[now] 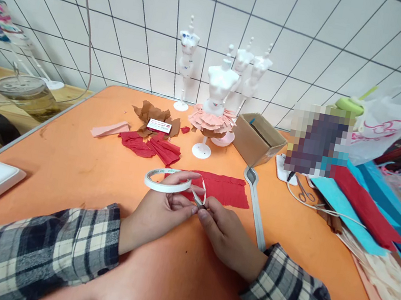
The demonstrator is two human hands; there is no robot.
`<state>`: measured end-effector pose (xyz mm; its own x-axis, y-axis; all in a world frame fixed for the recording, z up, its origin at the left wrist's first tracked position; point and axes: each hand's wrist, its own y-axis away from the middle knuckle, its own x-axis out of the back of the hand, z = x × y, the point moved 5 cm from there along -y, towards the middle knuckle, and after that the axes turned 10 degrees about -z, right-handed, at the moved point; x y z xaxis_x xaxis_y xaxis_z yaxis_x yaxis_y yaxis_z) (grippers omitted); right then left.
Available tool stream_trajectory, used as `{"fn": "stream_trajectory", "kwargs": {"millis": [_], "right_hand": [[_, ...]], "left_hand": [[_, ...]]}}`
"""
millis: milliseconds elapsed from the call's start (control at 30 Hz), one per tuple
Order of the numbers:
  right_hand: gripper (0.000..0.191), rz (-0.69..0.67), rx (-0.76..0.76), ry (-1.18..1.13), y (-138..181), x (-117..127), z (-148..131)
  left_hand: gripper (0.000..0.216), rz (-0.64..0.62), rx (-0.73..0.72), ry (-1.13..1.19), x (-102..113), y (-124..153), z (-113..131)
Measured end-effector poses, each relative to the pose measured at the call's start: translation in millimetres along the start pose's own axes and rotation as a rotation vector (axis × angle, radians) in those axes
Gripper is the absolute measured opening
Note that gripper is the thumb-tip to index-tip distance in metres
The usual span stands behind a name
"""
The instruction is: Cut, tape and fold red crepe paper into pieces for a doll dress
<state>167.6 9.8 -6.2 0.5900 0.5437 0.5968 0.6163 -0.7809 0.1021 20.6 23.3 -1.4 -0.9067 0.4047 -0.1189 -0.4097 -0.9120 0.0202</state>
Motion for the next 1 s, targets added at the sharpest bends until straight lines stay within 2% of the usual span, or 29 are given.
{"fn": "stream_trajectory", "kwargs": {"millis": [567,1000], "right_hand": [[0.023,0.046,0.028,-0.029,1.7,-1.9,-2.4],[0.023,0.065,-0.022,-0.036,0.6,-4.8,-3.0]], "left_hand": [[0.054,-0.019,-0.013,0.038,-2.4,1.3,-1.8],[0.058,-0.004,0.004,0.045,-2.8,0.0,-1.6]]}}
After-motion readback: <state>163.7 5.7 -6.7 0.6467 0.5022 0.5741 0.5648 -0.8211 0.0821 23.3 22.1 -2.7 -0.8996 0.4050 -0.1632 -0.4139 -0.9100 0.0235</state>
